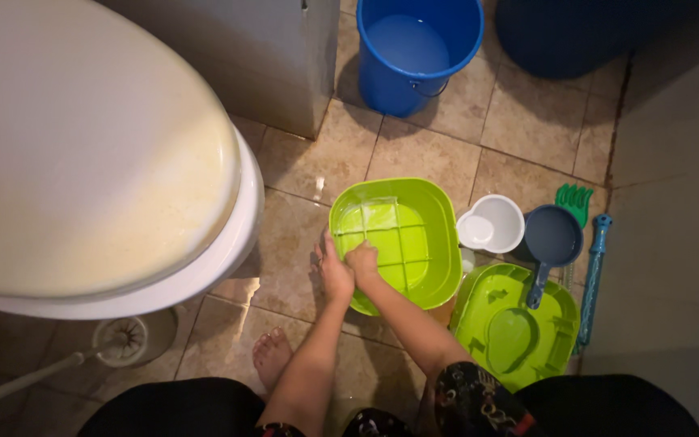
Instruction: The person scrubs a green plastic container and its lid with a sponge, rinsing them with water from a blue bucket. They then scrub a small white bowl and a blue scoop, rinsing each item before placing them aside.
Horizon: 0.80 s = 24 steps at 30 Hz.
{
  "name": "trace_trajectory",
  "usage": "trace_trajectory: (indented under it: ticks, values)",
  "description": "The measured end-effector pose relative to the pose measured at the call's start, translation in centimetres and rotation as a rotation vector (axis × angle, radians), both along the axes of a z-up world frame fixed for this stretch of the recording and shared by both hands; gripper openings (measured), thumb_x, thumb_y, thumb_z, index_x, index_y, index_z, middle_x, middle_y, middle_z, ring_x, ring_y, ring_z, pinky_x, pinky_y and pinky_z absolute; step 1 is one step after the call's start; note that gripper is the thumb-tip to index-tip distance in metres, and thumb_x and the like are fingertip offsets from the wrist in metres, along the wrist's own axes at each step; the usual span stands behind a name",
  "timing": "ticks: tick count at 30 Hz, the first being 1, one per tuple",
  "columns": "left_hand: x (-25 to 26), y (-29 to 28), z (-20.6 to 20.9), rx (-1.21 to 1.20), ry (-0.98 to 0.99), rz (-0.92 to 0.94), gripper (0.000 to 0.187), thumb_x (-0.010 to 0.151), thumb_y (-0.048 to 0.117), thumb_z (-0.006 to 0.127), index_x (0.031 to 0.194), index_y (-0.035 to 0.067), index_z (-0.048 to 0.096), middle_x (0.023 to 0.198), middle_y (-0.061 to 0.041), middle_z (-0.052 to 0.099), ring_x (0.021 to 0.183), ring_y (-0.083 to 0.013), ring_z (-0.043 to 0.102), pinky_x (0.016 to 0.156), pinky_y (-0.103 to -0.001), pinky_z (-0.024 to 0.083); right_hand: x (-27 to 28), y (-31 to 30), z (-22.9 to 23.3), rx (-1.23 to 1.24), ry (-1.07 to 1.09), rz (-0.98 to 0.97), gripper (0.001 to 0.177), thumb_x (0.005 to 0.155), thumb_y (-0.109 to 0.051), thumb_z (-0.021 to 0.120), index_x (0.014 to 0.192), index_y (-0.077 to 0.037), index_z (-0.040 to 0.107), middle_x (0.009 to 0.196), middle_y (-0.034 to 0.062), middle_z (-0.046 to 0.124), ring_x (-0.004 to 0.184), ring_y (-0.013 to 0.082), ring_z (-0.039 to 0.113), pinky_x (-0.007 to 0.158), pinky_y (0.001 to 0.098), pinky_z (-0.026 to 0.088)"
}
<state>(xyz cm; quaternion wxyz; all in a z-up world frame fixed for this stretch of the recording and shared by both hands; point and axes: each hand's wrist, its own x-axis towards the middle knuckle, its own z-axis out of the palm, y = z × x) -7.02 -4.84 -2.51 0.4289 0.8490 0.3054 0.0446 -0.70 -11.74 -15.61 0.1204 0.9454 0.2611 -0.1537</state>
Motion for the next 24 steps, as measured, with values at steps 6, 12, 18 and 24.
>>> trace_trajectory:
  ticks: [6, 12, 18, 24]
  values:
    - [-0.1, -0.4, -1.6, 0.065, -0.035, 0.02, 0.093, 0.076, -0.01, 0.067, 0.157, 0.021, 0.033, 0.149, -0.034, 0.041, 0.136, -0.0533, 0.041, 0.109, -0.063, 0.035, 0.9, -2.4, 0.2, 0.244, -0.295, 0.125, 0.019, 0.08, -0.018, 0.062, 0.092, -0.011, 0.076, 0.082, 0.0096, 0.071, 0.085, 0.0277, 0.065, 0.06, 0.0443, 0.051]
    - [2.3, 2.1, -2.3, 0.018, -0.058, -0.108, 0.087, 0.081, -0.004, 0.063, 0.158, 0.021, 0.032, 0.154, -0.03, 0.041, 0.137, -0.0523, 0.042, 0.112, -0.059, 0.039, 2.4, -6.0, 4.6, 0.608, 0.321, -0.083, 0.019, 0.083, -0.018, 0.067, 0.094, -0.006, 0.077, 0.097, 0.0239, 0.072, 0.093, 0.0413, 0.067, 0.085, 0.0502, 0.054]
    - [4.5, 5.6, -2.0, 0.139, -0.287, -0.159, 0.078, 0.089, 0.012, 0.068, 0.154, 0.0, 0.028, 0.139, -0.035, 0.05, 0.129, -0.0538, 0.048, 0.106, -0.057, 0.037, 0.6, -8.2, 7.9, 0.979, 0.186, -0.004, 0.025, 0.088, -0.016, 0.058, 0.104, -0.002, 0.072, 0.1, 0.0239, 0.069, 0.095, 0.0424, 0.062, 0.086, 0.0506, 0.05]
    - [0.5, 1.6, -1.0, -0.055, -0.153, 0.026, 0.055, 0.091, 0.002, 0.055, 0.146, 0.005, 0.049, 0.137, -0.026, 0.061, 0.125, -0.0442, 0.059, 0.102, -0.048, 0.048, -0.3, -3.4, 1.9, 0.727, 0.105, 0.407, 0.019, 0.085, -0.013, 0.053, 0.085, 0.0, 0.067, 0.095, 0.0208, 0.065, 0.093, 0.038, 0.062, 0.078, 0.0501, 0.052]
